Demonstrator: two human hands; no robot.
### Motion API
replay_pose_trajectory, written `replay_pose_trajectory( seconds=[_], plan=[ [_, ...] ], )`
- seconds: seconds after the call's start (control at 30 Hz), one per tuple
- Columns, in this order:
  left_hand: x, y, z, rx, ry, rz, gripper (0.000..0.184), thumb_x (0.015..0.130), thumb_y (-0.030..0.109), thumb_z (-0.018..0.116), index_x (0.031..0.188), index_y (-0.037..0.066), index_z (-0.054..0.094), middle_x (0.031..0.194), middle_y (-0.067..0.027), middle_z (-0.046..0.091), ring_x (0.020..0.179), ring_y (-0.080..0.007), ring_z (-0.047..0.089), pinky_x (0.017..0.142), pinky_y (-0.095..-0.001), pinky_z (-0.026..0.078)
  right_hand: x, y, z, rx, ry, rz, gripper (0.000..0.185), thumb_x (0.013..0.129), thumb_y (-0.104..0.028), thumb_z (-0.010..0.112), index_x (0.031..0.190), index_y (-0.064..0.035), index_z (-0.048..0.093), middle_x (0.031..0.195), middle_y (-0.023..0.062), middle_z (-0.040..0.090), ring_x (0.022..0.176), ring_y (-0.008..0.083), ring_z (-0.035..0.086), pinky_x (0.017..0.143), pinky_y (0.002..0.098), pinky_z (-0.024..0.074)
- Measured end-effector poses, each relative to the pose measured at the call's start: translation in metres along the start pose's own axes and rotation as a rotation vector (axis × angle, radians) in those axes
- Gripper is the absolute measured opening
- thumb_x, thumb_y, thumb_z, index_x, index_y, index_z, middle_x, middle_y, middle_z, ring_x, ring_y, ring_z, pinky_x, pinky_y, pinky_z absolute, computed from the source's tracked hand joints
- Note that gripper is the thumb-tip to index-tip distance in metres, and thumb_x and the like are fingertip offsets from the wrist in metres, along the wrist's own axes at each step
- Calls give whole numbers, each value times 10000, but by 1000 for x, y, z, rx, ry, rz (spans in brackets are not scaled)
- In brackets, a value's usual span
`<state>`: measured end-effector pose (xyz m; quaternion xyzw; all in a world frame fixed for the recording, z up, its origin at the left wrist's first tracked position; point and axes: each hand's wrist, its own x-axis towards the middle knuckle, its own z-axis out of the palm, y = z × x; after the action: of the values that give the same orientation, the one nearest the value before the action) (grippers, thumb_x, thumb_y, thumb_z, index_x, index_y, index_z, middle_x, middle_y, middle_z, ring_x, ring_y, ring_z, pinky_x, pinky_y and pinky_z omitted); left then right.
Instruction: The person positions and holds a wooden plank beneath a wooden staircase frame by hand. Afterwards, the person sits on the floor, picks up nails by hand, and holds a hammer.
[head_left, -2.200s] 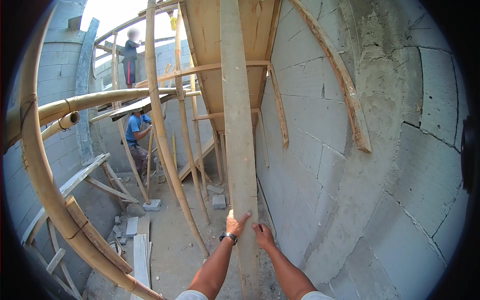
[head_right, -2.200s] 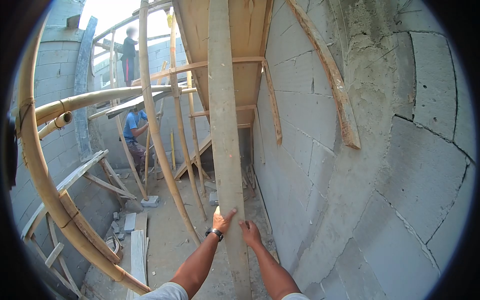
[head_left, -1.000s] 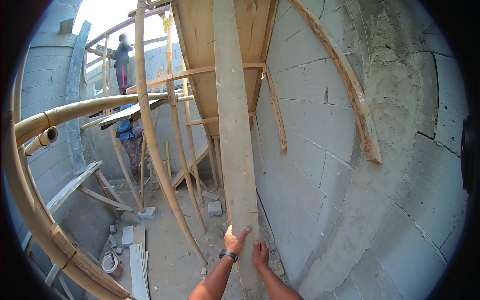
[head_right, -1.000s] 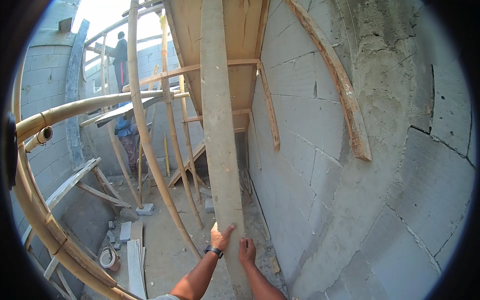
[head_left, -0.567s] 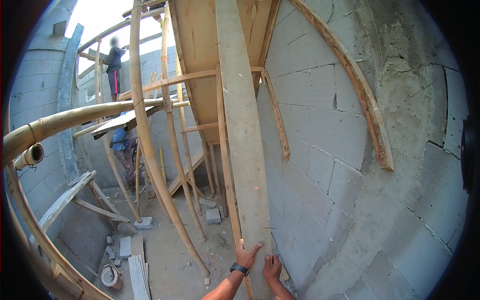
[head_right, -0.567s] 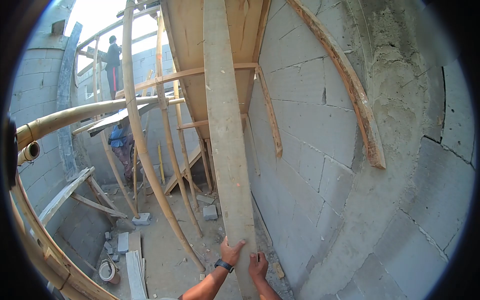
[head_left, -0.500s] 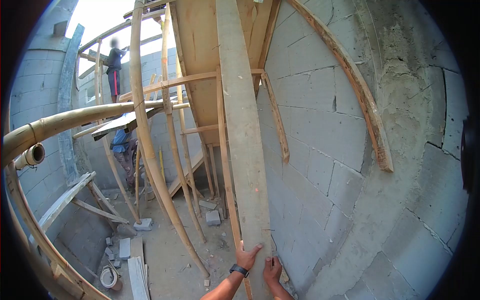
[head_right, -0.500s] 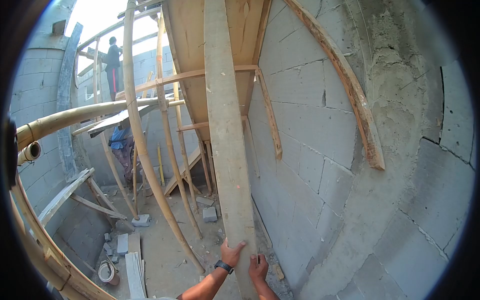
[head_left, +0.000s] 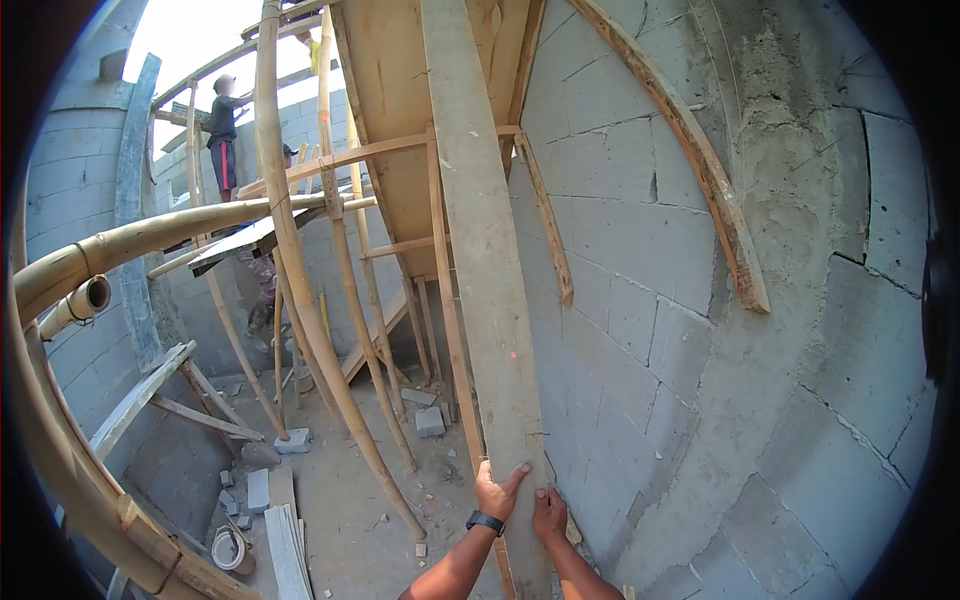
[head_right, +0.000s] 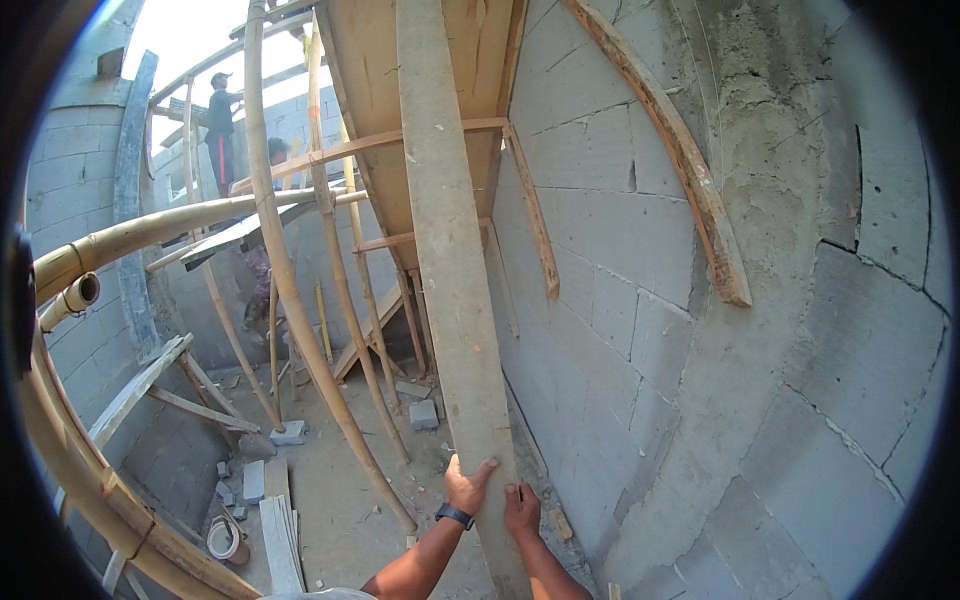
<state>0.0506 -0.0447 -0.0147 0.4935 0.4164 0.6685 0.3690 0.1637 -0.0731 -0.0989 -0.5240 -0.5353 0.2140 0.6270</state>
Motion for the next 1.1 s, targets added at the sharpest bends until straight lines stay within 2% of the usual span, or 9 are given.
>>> replay_pose_trajectory(
  seconds=[0.1, 0.27, 0.5, 0.67, 0.97, 1.1],
  plan=[
    [5, 1, 0, 152, 38, 13, 468, 760, 339, 873, 964, -1, 624, 905, -126, 724, 817, -169, 682, 746, -325, 554, 4, 14, 4, -7, -4, 7, 366, 998, -361, 525, 881, -20, 588, 766, 197, 604, 738, 394, 604, 677, 423, 459],
    [9, 4, 1, 197, 47, -10, 516, 745, 382, 877, 973, -8, 629, 896, -140, 728, 817, -183, 693, 752, -328, 556, 11, 25, 13, 18, 32, -31, 365, 1006, -356, 512, 888, -20, 592, 768, 200, 602, 719, 385, 592, 669, 427, 453],
    [18, -13, -3, 220, 49, -15, 574, 744, 426, 867, 1003, -28, 631, 921, -174, 732, 848, -234, 709, 773, -357, 558, 15, 25, 15, 38, -33, 7, 348, 1008, -336, 514, 888, -21, 599, 760, 188, 604, 716, 343, 604, 666, 413, 455],
    [16, -4, -2, 217, 50, -27, 561, 753, 416, 864, 1005, -28, 631, 928, -175, 733, 851, -227, 710, 773, -355, 558, 16, 30, 16, 55, -22, -10, 342, 1008, -335, 519, 890, -24, 600, 764, 171, 612, 717, 310, 606, 671, 400, 458],
    [15, -5, 2, 178, 63, -4, 500, 770, 367, 861, 991, -17, 628, 902, -141, 728, 811, -180, 690, 738, -325, 554, 16, 24, 12, 59, -44, 25, 359, 1004, -360, 530, 890, -26, 595, 761, 166, 596, 727, 310, 603, 679, 397, 458],
    [12, 1, 3, 161, 67, -2, 483, 773, 351, 862, 989, -12, 628, 900, -134, 727, 804, -172, 686, 732, -321, 553, 15, 20, 11, 80, -37, -16, 354, 1017, -321, 491, 846, -18, 555, 708, 153, 545, 666, 274, 540, 650, 400, 430]
  ],
)
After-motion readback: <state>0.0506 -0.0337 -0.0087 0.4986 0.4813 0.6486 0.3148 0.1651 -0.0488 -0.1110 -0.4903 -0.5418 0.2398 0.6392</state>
